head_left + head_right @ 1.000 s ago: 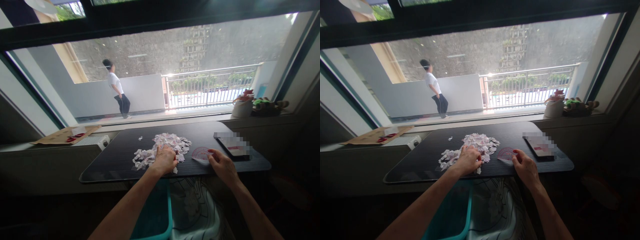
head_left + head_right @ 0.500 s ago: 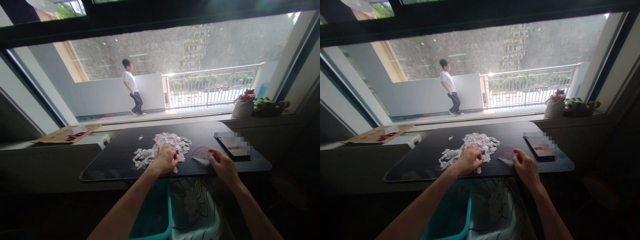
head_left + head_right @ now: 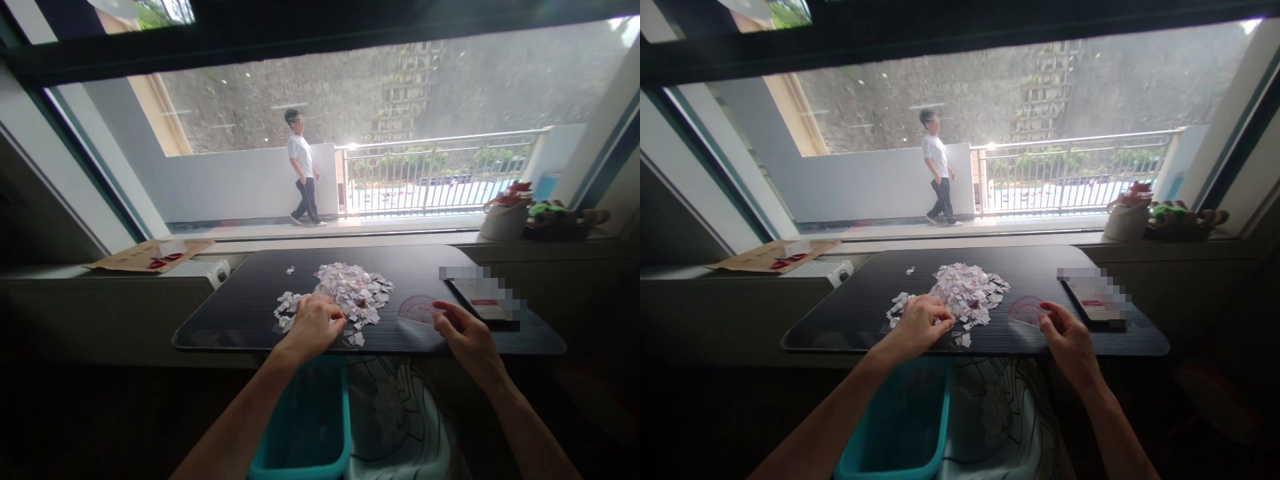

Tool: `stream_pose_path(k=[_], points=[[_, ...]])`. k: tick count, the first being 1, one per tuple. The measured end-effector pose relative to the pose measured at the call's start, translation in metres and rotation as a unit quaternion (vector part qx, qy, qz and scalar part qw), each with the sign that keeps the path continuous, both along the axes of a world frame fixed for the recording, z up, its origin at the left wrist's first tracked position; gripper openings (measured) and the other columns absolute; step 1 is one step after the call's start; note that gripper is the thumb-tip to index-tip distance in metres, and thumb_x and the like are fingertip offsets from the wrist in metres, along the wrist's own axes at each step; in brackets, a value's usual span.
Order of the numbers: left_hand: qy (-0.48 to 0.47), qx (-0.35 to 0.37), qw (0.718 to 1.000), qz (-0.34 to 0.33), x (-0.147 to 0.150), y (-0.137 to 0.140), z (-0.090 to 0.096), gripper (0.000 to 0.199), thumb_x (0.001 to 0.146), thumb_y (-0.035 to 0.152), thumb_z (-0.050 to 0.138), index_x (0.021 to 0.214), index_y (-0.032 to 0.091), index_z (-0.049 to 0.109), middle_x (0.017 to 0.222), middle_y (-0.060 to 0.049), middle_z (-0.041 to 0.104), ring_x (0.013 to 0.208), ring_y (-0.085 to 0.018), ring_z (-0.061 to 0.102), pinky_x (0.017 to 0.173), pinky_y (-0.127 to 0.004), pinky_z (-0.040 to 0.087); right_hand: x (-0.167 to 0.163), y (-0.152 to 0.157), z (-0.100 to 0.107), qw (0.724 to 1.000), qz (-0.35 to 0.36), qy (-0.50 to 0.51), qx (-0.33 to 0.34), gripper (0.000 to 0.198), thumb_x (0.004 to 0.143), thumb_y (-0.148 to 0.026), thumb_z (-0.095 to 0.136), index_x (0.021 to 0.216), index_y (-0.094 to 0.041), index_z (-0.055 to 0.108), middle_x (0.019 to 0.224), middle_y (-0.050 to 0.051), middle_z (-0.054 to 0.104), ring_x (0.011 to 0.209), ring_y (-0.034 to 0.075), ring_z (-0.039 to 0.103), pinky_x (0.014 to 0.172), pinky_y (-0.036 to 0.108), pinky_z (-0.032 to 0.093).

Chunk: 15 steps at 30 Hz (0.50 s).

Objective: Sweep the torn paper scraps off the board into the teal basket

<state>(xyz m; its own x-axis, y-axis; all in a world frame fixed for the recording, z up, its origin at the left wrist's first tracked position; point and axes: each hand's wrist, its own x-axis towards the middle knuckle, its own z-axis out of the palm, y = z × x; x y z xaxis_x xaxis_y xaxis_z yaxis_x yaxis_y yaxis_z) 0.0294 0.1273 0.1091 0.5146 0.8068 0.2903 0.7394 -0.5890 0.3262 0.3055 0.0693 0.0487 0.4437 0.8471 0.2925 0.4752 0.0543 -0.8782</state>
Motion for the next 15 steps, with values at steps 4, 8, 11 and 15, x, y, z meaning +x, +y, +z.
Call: stream_pose_path(k=[4,8,11,15], points=[[-0.014,0.009,0.999,0.03,-0.006,-0.004,-0.004,0.015,0.083,0.027,0.066,0.071,0.022,0.073,0.079,-0.003,0.067,0.09,-0.027,0.057,0.092,-0.044,0.029,-0.019,-0.01,0.006,0.999,0.023,-0.01,0.023,0.04,0.076,-0.046,0.058,0.101,-0.017,0.068,0.067,0.001,0.064,0.06,0.016,0.059,0.059,0.026,0.049],[-0.023,0.009,0.999,0.035,-0.012,-0.005,-0.011,0.021,0.084,0.027,0.067,0.064,0.021,0.07,0.077,-0.002,0.067,0.087,-0.024,0.058,0.089,-0.041,0.032,-0.039,-0.016,0.012,0.996,0.052,-0.061,0.039,0.036,0.081,-0.042,0.054,0.103,-0.017,0.067,0.068,0.0,0.063,0.061,0.015,0.058,0.062,0.025,0.048],[-0.023,0.014,0.999,0.026,-0.016,-0.008,-0.013,0.015,0.084,0.02,0.064,0.072,0.022,0.073,0.08,-0.001,0.068,0.087,-0.023,0.058,0.088,-0.04,0.033,-0.048,-0.016,0.014,0.992,0.069,-0.101,0.038,0.032,0.084,-0.039,0.053,0.104,-0.018,0.067,0.071,0.001,0.065,0.062,0.015,0.059,0.061,0.024,0.047],[-0.021,0.054,0.997,0.052,-0.018,-0.031,-0.012,0.017,0.086,0.012,0.057,0.085,0.018,0.073,0.089,-0.007,0.065,0.091,-0.026,0.055,0.094,-0.047,0.03,-0.058,-0.015,0.012,0.982,0.095,-0.155,0.047,0.03,0.086,-0.035,0.051,0.105,-0.02,0.066,0.069,-0.001,0.063,0.058,0.013,0.056,0.06,0.022,0.047]])
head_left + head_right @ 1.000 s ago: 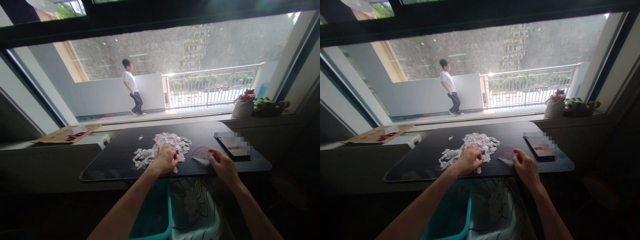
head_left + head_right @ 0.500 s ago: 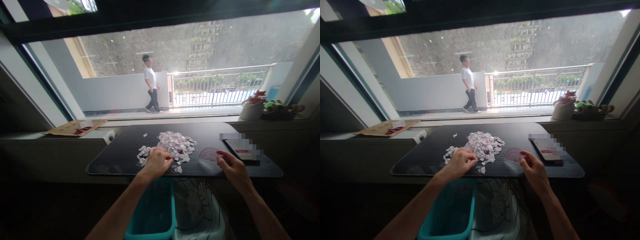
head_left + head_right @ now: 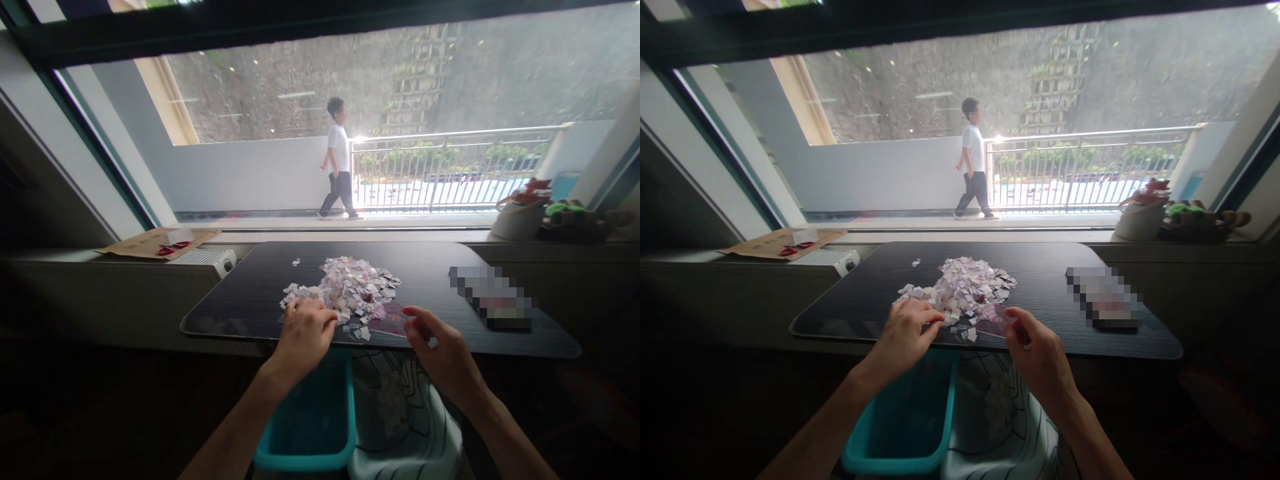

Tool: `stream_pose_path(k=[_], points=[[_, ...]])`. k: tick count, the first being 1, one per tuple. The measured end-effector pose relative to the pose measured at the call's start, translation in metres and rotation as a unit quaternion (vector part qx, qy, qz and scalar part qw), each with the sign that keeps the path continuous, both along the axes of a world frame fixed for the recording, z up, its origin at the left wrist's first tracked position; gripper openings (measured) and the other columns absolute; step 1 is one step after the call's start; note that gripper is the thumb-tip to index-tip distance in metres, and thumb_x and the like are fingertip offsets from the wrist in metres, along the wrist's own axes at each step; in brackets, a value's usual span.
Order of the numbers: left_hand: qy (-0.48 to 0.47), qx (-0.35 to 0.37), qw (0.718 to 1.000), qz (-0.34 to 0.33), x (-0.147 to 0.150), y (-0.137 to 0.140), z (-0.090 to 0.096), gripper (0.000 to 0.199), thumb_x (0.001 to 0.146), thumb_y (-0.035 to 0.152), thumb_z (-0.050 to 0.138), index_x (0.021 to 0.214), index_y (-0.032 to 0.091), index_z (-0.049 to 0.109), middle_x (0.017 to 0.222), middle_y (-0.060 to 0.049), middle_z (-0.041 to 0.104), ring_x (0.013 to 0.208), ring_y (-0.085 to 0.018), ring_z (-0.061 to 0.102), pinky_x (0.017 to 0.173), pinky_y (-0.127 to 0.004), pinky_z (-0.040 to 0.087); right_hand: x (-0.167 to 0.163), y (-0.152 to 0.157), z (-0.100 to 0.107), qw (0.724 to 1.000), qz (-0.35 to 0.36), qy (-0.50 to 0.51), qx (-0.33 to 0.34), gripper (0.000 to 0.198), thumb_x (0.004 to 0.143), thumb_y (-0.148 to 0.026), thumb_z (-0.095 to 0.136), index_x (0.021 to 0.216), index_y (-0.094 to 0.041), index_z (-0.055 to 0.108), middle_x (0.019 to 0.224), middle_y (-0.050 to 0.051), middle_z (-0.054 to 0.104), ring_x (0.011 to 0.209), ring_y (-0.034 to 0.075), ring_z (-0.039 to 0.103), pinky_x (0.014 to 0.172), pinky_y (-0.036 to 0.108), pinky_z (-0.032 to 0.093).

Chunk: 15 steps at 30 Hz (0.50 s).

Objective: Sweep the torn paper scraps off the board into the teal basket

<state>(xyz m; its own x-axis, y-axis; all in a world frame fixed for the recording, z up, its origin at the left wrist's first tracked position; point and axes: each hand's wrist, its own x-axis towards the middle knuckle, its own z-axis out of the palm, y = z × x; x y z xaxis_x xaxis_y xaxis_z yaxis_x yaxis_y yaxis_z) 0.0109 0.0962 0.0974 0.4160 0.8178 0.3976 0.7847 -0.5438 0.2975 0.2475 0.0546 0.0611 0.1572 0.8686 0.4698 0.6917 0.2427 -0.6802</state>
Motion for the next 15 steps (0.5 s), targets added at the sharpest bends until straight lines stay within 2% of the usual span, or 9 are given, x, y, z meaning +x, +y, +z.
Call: stream_pose_path(k=[2,3,6,8,12,15], points=[[-0.011,0.034,0.999,0.007,0.0,-0.022,-0.003,0.016,0.087,0.014,0.055,0.089,0.017,0.07,0.091,-0.007,0.063,0.094,-0.027,0.053,0.096,-0.048,0.029,-0.004,0.0,-0.001,1.0,0.015,-0.021,0.001,0.028,0.087,-0.033,0.049,0.105,-0.02,0.066,0.07,-0.001,0.064,0.058,0.013,0.056,0.061,0.022,0.047],[-0.026,0.039,0.999,-0.011,0.0,-0.034,-0.006,0.014,0.087,0.014,0.056,0.088,0.018,0.069,0.088,-0.006,0.061,0.09,-0.025,0.054,0.098,-0.048,0.029,-0.005,-0.001,-0.001,0.999,0.022,-0.031,-0.001,0.028,0.087,-0.032,0.048,0.105,-0.02,0.066,0.071,-0.001,0.064,0.058,0.013,0.056,0.061,0.022,0.047],[-0.063,-0.003,0.996,-0.066,0.001,-0.069,-0.023,0.013,0.083,0.015,0.062,0.091,0.023,0.068,0.091,-0.003,0.06,0.091,-0.022,0.054,0.102,-0.048,0.026,-0.005,-0.004,0.001,0.998,0.016,-0.055,-0.006,0.028,0.087,-0.031,0.048,0.106,-0.02,0.065,0.073,0.0,0.065,0.059,0.013,0.057,0.062,0.024,0.047],[-0.06,-0.041,0.993,-0.088,0.0,-0.084,-0.037,0.019,0.081,0.012,0.062,0.096,0.023,0.066,0.096,-0.003,0.059,0.096,-0.023,0.054,0.103,-0.049,0.026,-0.004,-0.005,0.003,0.998,-0.006,-0.062,0.0,0.028,0.087,-0.031,0.048,0.106,-0.02,0.065,0.073,0.0,0.065,0.06,0.014,0.057,0.063,0.024,0.047],[-0.054,-0.031,0.995,-0.082,-0.003,-0.091,-0.058,0.027,0.076,0.01,0.064,0.1,0.022,0.065,0.103,-0.005,0.056,0.102,-0.026,0.051,0.103,-0.055,0.023,-0.006,-0.003,0.007,0.998,-0.004,-0.06,0.012,0.028,0.087,-0.03,0.048,0.107,-0.02,0.065,0.073,-0.001,0.065,0.061,0.014,0.059,0.064,0.024,0.047],[-0.027,-0.047,0.996,-0.069,-0.005,-0.089,-0.059,0.03,0.073,0.013,0.069,0.102,0.022,0.065,0.105,-0.006,0.055,0.105,-0.028,0.051,0.104,-0.058,0.022,-0.007,-0.001,0.008,0.997,0.013,-0.079,0.004,0.028,0.087,-0.029,0.048,0.108,-0.02,0.065,0.073,-0.001,0.066,0.06,0.013,0.058,0.063,0.024,0.047]])
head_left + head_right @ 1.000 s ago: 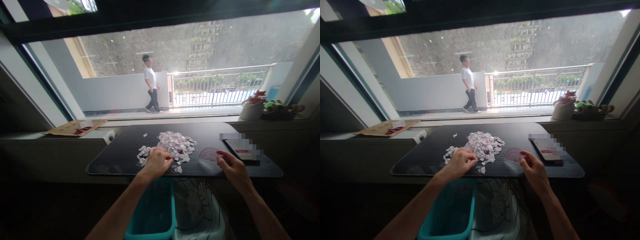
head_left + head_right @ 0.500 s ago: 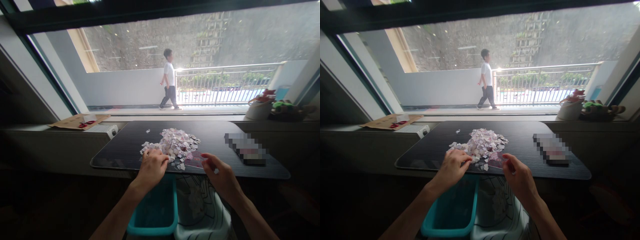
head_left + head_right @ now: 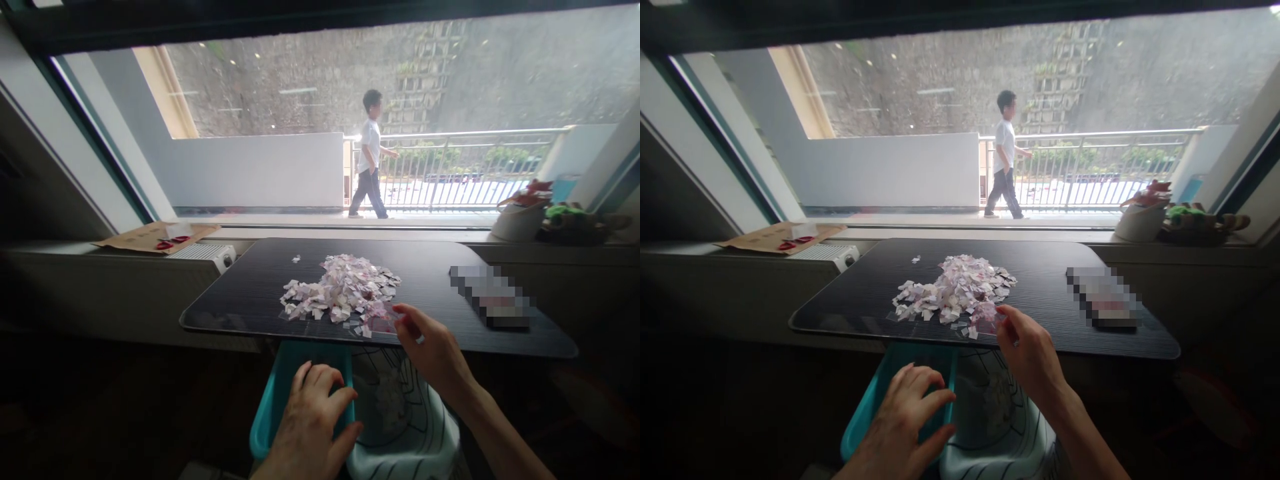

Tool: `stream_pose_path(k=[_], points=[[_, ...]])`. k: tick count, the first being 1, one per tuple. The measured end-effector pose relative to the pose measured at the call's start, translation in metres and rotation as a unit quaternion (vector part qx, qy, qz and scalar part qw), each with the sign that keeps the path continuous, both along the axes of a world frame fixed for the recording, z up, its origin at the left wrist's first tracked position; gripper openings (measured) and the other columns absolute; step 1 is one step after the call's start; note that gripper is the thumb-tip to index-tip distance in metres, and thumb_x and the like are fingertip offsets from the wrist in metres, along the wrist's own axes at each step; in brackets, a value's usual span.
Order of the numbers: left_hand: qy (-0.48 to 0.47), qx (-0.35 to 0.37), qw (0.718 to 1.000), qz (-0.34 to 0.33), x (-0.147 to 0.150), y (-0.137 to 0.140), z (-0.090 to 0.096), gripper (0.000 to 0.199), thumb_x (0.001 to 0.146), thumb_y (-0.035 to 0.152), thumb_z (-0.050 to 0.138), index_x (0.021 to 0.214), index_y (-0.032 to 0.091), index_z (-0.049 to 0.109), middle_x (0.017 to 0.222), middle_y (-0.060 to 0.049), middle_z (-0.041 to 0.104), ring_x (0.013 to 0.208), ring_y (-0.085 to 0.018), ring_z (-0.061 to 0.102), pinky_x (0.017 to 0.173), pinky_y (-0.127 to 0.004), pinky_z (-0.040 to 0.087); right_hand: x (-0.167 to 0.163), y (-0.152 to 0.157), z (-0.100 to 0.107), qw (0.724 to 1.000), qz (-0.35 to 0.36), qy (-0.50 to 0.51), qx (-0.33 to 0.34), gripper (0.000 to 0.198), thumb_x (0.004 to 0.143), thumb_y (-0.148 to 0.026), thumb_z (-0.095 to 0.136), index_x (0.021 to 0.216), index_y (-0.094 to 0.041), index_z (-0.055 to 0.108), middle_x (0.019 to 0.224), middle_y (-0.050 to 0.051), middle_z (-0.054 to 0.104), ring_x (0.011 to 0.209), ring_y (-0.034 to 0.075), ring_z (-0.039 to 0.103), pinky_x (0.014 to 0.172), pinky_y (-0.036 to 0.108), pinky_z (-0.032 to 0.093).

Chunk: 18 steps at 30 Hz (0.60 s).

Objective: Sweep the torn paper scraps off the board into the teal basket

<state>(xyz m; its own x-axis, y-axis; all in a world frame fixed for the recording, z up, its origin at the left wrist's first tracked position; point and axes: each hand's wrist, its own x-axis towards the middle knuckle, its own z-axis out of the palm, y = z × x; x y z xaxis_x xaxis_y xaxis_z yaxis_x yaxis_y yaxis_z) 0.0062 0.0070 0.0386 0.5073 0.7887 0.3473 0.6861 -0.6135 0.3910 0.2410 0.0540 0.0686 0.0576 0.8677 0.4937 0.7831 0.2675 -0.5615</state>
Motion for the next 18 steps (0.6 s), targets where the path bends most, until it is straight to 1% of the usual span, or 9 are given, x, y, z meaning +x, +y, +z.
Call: stream_pose_path(k=[4,6,8,10,11,12,13,15,18], points=[[0.062,-0.055,0.997,0.003,0.0,-0.004,0.015,0.036,0.072,0.024,0.075,0.106,0.02,0.066,0.106,-0.008,0.057,0.104,-0.03,0.053,0.102,-0.062,0.024,0.007,-0.001,0.002,0.999,-0.033,-0.019,0.008,0.029,0.085,-0.029,0.049,0.106,-0.019,0.066,0.072,0.0,0.066,0.059,0.014,0.058,0.064,0.025,0.047],[0.096,-0.082,0.992,0.003,0.0,-0.009,0.023,0.045,0.072,0.029,0.077,0.114,0.021,0.064,0.106,-0.009,0.058,0.105,-0.03,0.054,0.102,-0.063,0.026,0.01,-0.001,0.003,0.999,-0.033,-0.015,0.013,0.029,0.086,-0.03,0.049,0.107,-0.019,0.066,0.073,0.0,0.066,0.06,0.014,0.059,0.064,0.024,0.048],[0.125,-0.086,0.988,-0.005,-0.002,-0.013,0.025,0.054,0.072,0.031,0.079,0.122,0.023,0.06,0.106,-0.008,0.059,0.104,-0.029,0.055,0.102,-0.062,0.027,0.012,-0.001,0.002,0.999,-0.027,-0.013,0.013,0.03,0.087,-0.031,0.048,0.108,-0.019,0.066,0.074,0.001,0.066,0.061,0.014,0.059,0.064,0.024,0.048],[0.149,-0.071,0.986,-0.028,-0.004,-0.016,0.019,0.058,0.073,0.035,0.079,0.126,0.026,0.057,0.103,-0.006,0.06,0.1,-0.026,0.057,0.101,-0.061,0.029,0.013,-0.001,0.0,1.0,-0.024,-0.016,0.01,0.03,0.087,-0.031,0.048,0.108,-0.019,0.065,0.074,0.0,0.067,0.061,0.014,0.059,0.064,0.024,0.048],[0.164,-0.06,0.983,-0.05,-0.005,-0.017,0.013,0.054,0.077,0.039,0.077,0.125,0.027,0.057,0.099,-0.005,0.061,0.096,-0.025,0.058,0.101,-0.061,0.029,0.014,-0.002,-0.001,1.0,-0.024,-0.018,0.008,0.029,0.086,-0.031,0.048,0.107,-0.019,0.066,0.073,0.0,0.066,0.06,0.013,0.059,0.064,0.024,0.048],[0.172,-0.038,0.983,-0.057,-0.006,-0.019,0.005,0.052,0.077,0.043,0.076,0.123,0.027,0.057,0.096,-0.004,0.061,0.092,-0.024,0.058,0.099,-0.062,0.031,0.015,-0.003,-0.002,0.999,-0.025,-0.019,0.007,0.029,0.086,-0.031,0.049,0.106,-0.019,0.066,0.072,0.0,0.066,0.059,0.013,0.058,0.063,0.024,0.048],[0.184,-0.017,0.981,-0.06,-0.007,-0.019,-0.003,0.048,0.078,0.039,0.074,0.122,0.028,0.057,0.095,-0.004,0.061,0.09,-0.024,0.059,0.097,-0.063,0.033,0.016,-0.005,-0.003,0.999,-0.027,-0.019,0.007,0.028,0.086,-0.031,0.049,0.105,-0.019,0.066,0.071,-0.001,0.065,0.057,0.013,0.058,0.062,0.024,0.048],[0.201,0.022,0.977,-0.066,-0.006,-0.021,-0.018,0.03,0.087,0.028,0.063,0.117,0.03,0.058,0.089,-0.002,0.059,0.084,-0.022,0.059,0.095,-0.061,0.036,0.018,-0.008,-0.005,0.999,-0.032,-0.014,0.009,0.027,0.085,-0.032,0.05,0.104,-0.02,0.066,0.07,-0.001,0.064,0.056,0.013,0.057,0.061,0.024,0.048],[0.198,0.055,0.977,-0.058,-0.003,-0.022,-0.033,0.016,0.093,0.028,0.052,0.106,0.031,0.06,0.082,-0.001,0.056,0.079,-0.02,0.058,0.094,-0.058,0.038,0.019,-0.011,-0.006,0.999,-0.045,0.006,0.013,0.027,0.086,-0.032,0.05,0.104,-0.02,0.065,0.071,-0.001,0.064,0.058,0.013,0.058,0.062,0.024,0.048]])
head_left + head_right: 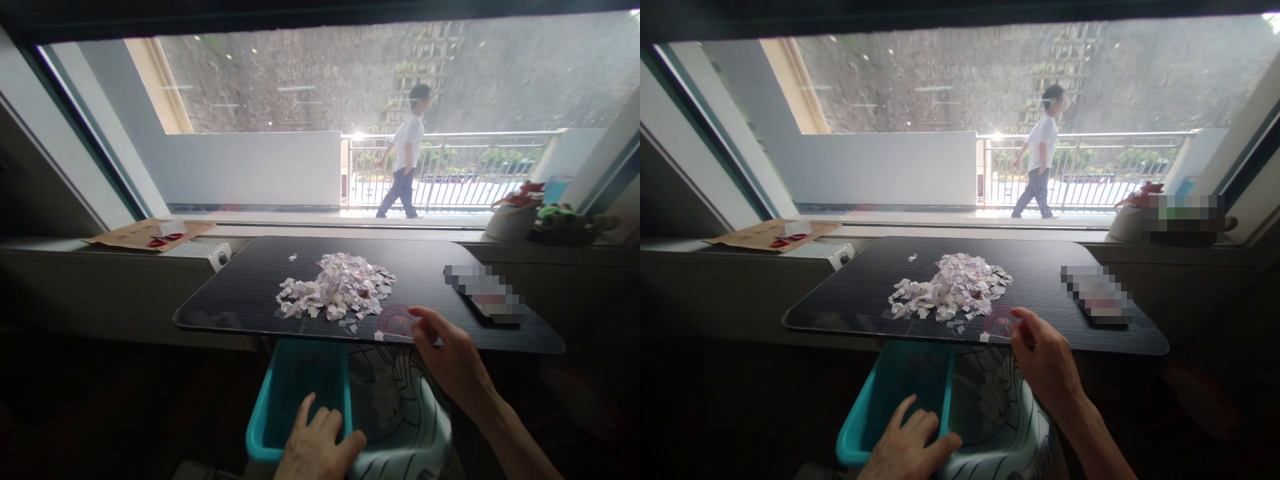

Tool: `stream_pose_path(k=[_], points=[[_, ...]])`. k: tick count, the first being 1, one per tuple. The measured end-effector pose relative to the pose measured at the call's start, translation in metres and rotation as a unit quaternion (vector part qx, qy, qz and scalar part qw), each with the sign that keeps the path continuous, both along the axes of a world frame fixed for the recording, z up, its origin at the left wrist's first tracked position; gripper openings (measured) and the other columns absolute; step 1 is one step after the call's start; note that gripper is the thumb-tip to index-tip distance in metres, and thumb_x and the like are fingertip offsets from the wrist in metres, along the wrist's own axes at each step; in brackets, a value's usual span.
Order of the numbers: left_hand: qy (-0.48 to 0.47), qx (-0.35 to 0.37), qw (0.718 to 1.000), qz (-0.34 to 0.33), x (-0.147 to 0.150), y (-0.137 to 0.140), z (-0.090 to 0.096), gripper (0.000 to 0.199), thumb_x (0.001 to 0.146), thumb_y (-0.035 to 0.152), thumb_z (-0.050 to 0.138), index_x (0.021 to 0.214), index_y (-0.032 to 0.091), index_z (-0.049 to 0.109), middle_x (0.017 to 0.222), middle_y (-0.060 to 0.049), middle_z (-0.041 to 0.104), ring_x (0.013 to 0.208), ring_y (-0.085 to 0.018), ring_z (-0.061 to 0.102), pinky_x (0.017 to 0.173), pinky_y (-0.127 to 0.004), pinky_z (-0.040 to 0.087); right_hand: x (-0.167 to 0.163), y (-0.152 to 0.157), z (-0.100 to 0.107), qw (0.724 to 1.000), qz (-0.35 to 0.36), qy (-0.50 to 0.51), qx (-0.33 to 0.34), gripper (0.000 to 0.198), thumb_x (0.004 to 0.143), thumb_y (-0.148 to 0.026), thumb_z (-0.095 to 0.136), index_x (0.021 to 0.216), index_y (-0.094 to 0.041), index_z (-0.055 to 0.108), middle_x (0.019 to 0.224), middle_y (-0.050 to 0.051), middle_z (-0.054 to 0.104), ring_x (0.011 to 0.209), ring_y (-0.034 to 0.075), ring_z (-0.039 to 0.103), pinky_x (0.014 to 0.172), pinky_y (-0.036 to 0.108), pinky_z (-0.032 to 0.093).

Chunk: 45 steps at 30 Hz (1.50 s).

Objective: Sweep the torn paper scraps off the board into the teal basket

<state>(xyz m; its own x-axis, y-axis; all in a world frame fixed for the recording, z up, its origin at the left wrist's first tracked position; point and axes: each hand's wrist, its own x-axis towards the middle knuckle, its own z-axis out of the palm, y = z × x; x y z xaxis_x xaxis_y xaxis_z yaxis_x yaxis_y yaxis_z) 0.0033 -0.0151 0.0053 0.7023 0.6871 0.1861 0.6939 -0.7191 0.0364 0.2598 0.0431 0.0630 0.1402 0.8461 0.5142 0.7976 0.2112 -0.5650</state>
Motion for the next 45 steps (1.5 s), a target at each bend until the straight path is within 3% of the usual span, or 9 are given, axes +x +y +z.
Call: stream_pose_path(k=[4,10,18,23,29,35,38,42,45], points=[[0.008,0.013,1.0,-0.002,0.003,0.0,-0.006,0.014,0.089,0.029,0.056,0.102,0.03,0.059,0.083,-0.001,0.056,0.078,-0.021,0.056,0.093,-0.056,0.039,0.0,0.001,-0.002,1.0,0.0,0.011,-0.009,0.027,0.086,-0.033,0.049,0.104,-0.02,0.065,0.071,-0.001,0.065,0.058,0.013,0.059,0.061,0.023,0.048],[0.009,0.0,1.0,-0.006,0.0,0.003,-0.015,0.028,0.075,0.032,0.071,0.101,0.029,0.058,0.085,-0.002,0.055,0.079,-0.023,0.056,0.093,-0.057,0.038,0.002,-0.008,-0.005,1.0,-0.007,-0.001,-0.004,0.027,0.086,-0.033,0.049,0.103,-0.02,0.065,0.07,-0.001,0.064,0.056,0.013,0.058,0.06,0.023,0.048],[-0.001,-0.037,0.999,-0.02,-0.002,0.005,-0.017,0.024,0.083,0.04,0.063,0.104,0.028,0.058,0.086,-0.003,0.055,0.081,-0.023,0.057,0.092,-0.059,0.037,0.006,-0.017,-0.002,1.0,-0.023,-0.004,0.017,0.027,0.086,-0.033,0.049,0.102,-0.019,0.066,0.069,-0.001,0.065,0.055,0.013,0.059,0.058,0.022,0.048],[-0.011,-0.057,0.998,0.012,0.004,0.001,-0.002,0.03,0.079,0.046,0.071,0.102,0.029,0.061,0.088,-0.002,0.056,0.084,-0.024,0.057,0.095,-0.057,0.035,0.008,-0.018,-0.001,1.0,-0.028,-0.004,0.012,0.028,0.085,-0.034,0.05,0.101,-0.019,0.067,0.067,-0.001,0.065,0.053,0.012,0.058,0.057,0.023,0.048],[0.005,-0.108,0.994,0.033,0.01,-0.004,0.022,0.035,0.077,0.033,0.074,0.109,0.028,0.06,0.093,-0.003,0.059,0.09,-0.023,0.056,0.1,-0.056,0.028,0.007,-0.013,0.004,0.999,-0.028,0.014,-0.009,0.028,0.085,-0.034,0.05,0.103,-0.02,0.066,0.068,-0.001,0.064,0.055,0.013,0.058,0.058,0.023,0.048],[0.013,-0.126,0.991,0.034,0.011,-0.004,0.029,0.031,0.078,0.021,0.068,0.107,0.028,0.061,0.094,-0.003,0.059,0.09,-0.022,0.056,0.101,-0.057,0.027,0.009,-0.006,0.007,0.999,-0.024,-0.007,-0.027,0.03,0.085,-0.033,0.049,0.106,-0.019,0.066,0.071,0.0,0.066,0.058,0.014,0.058,0.062,0.026,0.047],[0.017,-0.114,0.993,0.039,0.011,-0.004,0.024,0.027,0.075,0.019,0.07,0.1,0.028,0.063,0.09,-0.002,0.059,0.088,-0.021,0.056,0.101,-0.056,0.028,0.014,-0.003,0.01,0.999,-0.021,-0.01,-0.037,0.031,0.084,-0.035,0.049,0.104,-0.02,0.067,0.067,-0.001,0.065,0.054,0.014,0.056,0.058,0.025,0.046],[0.022,-0.075,0.996,0.031,0.009,0.001,0.003,0.013,0.076,0.027,0.073,0.085,0.026,0.064,0.084,-0.002,0.058,0.082,-0.022,0.057,0.096,-0.056,0.036,0.022,0.005,0.011,0.999,-0.046,0.011,-0.007,0.033,0.083,-0.038,0.051,0.103,-0.018,0.068,0.067,0.0,0.067,0.053,0.014,0.057,0.055,0.024,0.046],[-0.015,0.019,1.0,0.0,0.007,0.008,-0.014,0.011,0.085,0.031,0.062,0.074,0.026,0.061,0.074,-0.001,0.055,0.072,-0.02,0.055,0.092,-0.053,0.041,0.023,0.013,0.01,0.998,-0.06,0.013,0.006,0.034,0.084,-0.038,0.05,0.104,-0.018,0.068,0.067,0.001,0.067,0.054,0.014,0.058,0.057,0.025,0.047]])
